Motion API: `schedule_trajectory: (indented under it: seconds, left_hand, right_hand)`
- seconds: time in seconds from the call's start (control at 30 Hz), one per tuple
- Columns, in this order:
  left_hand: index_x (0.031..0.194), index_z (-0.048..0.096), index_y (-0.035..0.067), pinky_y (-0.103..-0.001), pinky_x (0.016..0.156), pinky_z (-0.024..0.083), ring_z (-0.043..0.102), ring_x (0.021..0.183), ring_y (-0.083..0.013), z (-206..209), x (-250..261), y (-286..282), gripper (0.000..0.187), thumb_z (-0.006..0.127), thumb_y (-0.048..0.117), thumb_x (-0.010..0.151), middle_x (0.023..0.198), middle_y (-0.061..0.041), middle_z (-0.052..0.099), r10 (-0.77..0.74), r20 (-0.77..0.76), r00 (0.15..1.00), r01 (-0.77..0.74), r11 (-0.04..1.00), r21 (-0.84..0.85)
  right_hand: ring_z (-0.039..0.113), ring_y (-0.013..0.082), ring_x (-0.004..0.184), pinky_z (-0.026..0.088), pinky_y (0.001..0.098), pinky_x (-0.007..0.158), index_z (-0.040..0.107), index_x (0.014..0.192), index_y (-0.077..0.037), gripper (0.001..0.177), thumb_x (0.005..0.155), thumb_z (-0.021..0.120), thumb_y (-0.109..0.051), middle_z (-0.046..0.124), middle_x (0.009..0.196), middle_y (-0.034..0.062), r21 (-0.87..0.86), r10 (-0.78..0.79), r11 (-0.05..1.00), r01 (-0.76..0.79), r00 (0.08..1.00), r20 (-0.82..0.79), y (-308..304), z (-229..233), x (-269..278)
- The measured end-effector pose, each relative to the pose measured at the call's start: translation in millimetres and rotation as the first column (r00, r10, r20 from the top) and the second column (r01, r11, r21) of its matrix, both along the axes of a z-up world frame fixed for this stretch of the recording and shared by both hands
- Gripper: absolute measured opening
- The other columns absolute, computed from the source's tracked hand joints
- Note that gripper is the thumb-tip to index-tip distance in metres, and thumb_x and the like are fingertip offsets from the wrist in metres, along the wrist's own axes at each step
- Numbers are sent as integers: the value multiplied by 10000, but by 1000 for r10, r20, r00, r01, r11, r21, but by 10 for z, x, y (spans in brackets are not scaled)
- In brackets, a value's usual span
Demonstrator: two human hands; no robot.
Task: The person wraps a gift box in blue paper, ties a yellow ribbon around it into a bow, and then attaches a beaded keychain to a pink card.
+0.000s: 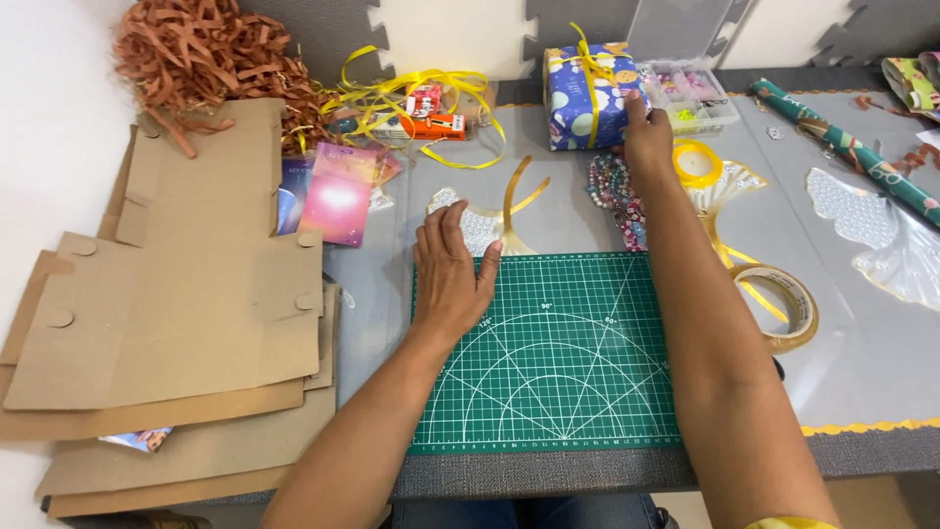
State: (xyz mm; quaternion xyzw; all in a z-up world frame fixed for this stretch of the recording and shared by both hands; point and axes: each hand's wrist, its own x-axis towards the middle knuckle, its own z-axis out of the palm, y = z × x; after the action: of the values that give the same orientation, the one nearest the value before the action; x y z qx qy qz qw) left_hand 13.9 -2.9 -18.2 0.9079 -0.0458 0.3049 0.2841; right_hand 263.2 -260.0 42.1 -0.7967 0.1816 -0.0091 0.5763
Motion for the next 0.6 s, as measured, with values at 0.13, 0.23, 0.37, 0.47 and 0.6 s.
schedule_trajectory:
  seconds: [0.13, 0.23, 0.37, 0.47, 0.6]
  left_hand:
    - [1666, 423, 24, -624, 1131, 509, 545, 1413, -455, 43, -3, -4, 644, 616, 408, 1186, 1608, -250, 505, -7, 26, 1000, 7, 1000, -17]
    - [1654, 437, 1, -631, 1153, 503, 530, 1438, -458, 42, -14, -4, 639, 663, 335, 1159, 1601, -264, 509, -3, -16, 1000, 3, 1000, 4]
    - [1646, 436, 3, -604, 1137, 516, 544, 1385, -437, 38, -4, -5, 662, 709, 318, 1131, 1573, -253, 503, -17, -23, 1000, 17, 1000, 17]
    - [1645, 442, 6, -578, 1126, 522, 543, 1378, -423, 34, 5, 3, 668, 699, 350, 1133, 1566, -252, 498, -9, -49, 999, 11, 1000, 29]
    - [1636, 446, 5, -581, 1123, 519, 549, 1367, -421, 49, 4, 3, 671, 710, 349, 1124, 1559, -246, 507, -11, -62, 998, 12, 1000, 20]
  right_hand:
    - [682, 466, 1400, 550, 642, 1083, 552, 1595, -126, 843, 1138, 473, -831, 697, 1544, 224, -496, 2, 858, 136, 963, 268, -128, -292, 186]
    - [645, 461, 1346, 499, 640, 1063, 595, 1582, -92, 768, 1194, 600, -755, 685, 1481, 230, -711, 102, 650, 267, 897, 430, -163, -357, 119]
    - [634, 469, 1285, 470, 628, 1022, 628, 1575, -186, 813, 1087, 728, -828, 649, 1394, 212, -730, 223, 645, 227, 857, 464, -140, -319, 34]
    - [663, 448, 1197, 523, 605, 926, 675, 1459, -221, 762, 1008, 883, -800, 628, 1333, 180, -756, 246, 610, 238, 850, 466, -89, -366, 95]
    - [639, 401, 1247, 578, 562, 902, 691, 1417, -198, 569, 1063, 925, -577, 587, 1358, 184, -695, 276, 696, 180, 826, 491, 34, -324, 123]
